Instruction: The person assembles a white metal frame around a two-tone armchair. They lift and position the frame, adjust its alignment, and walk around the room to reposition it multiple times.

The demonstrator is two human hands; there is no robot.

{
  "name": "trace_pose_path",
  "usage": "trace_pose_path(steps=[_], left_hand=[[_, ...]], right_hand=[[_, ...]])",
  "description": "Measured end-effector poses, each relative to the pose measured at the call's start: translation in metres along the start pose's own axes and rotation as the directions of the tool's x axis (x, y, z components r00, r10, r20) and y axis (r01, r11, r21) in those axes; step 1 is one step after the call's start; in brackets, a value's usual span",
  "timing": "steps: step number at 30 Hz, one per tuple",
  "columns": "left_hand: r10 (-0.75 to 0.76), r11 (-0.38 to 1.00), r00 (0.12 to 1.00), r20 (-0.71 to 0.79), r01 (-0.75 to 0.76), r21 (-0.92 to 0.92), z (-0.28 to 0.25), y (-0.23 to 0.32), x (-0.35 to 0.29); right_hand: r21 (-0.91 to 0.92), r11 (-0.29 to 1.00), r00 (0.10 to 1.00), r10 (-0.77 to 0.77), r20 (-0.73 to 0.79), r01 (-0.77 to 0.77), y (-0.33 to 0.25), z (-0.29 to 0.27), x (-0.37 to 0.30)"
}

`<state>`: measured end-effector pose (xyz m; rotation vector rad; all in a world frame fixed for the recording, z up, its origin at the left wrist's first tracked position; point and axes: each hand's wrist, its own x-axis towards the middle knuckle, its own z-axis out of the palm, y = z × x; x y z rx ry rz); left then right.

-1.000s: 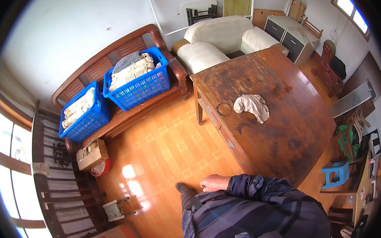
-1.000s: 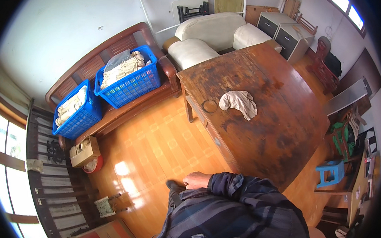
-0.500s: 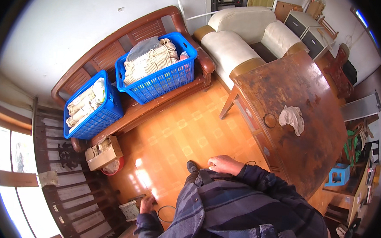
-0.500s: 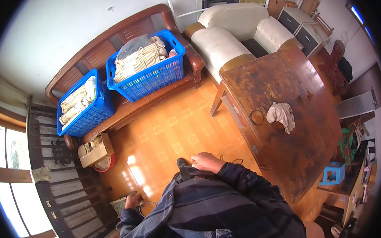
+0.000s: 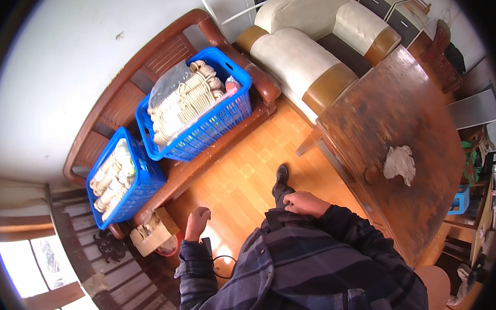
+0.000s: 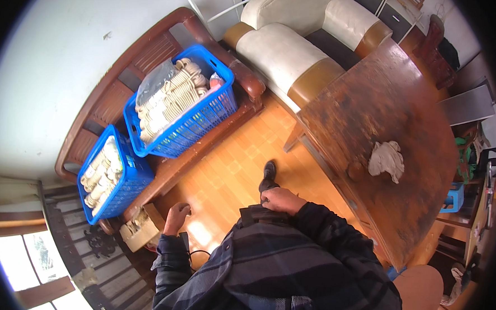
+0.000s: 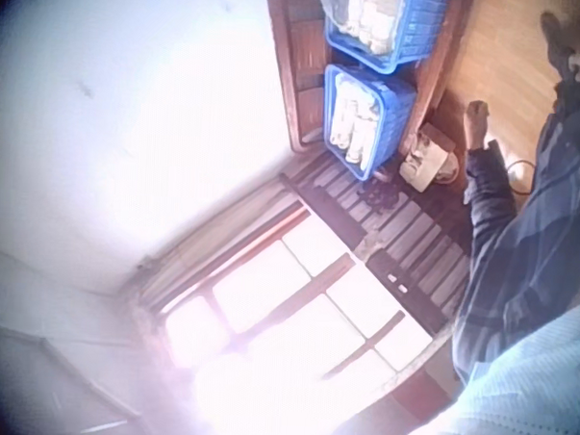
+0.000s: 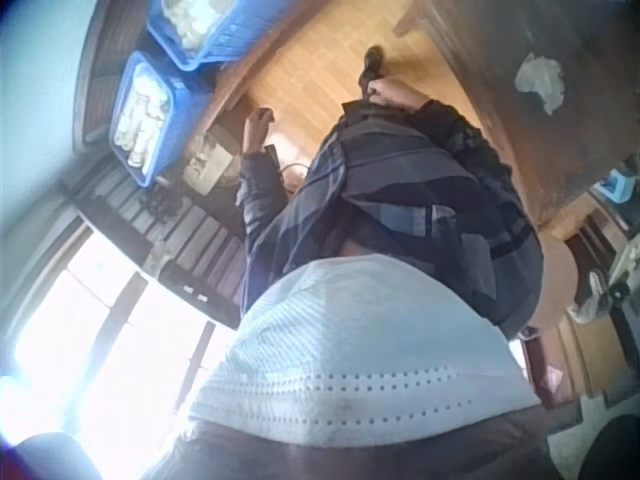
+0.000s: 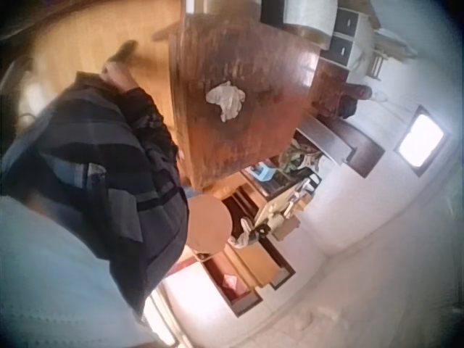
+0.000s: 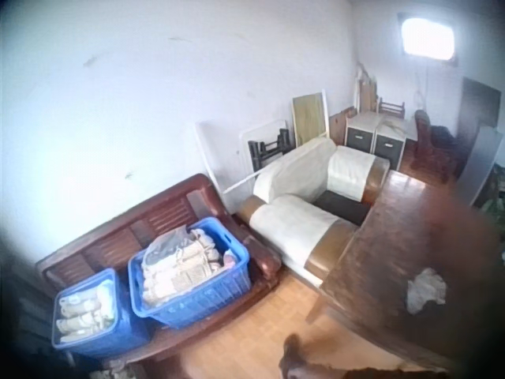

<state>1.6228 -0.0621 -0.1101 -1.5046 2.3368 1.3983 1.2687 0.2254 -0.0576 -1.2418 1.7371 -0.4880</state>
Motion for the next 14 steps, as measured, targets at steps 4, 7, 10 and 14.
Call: trace_pose_path(steps=[4, 7, 10, 14], left_hand=[[-0.003, 0.998, 0.999, 0.032, 0.004, -0.058, -0.029, 0.051, 0.049], [-0.073, 0.987, 0.997, 0.023, 0.076, -0.144, -0.044, 0.094, 0.095], [-0.024, 0.998, 0.997, 0.076, 0.028, -0.049, -0.061, 0.128, 0.151], [0.09, 0.98, 0.986, 0.142, -0.114, 0.164, -0.071, 0.166, 0.254]], right_hand=[[0.054, 0.998, 0.995, -0.027, -0.096, 0.033, 0.011, -0.055, 0.054], [0.061, 0.998, 0.984, 0.011, -0.175, 0.0, 0.028, -0.104, 0.082], [0.109, 0.992, 0.967, 0.091, -0.237, -0.067, 0.051, -0.129, 0.101], [0.14, 0.988, 0.961, 0.1, -0.258, -0.065, 0.08, -0.155, 0.124]])
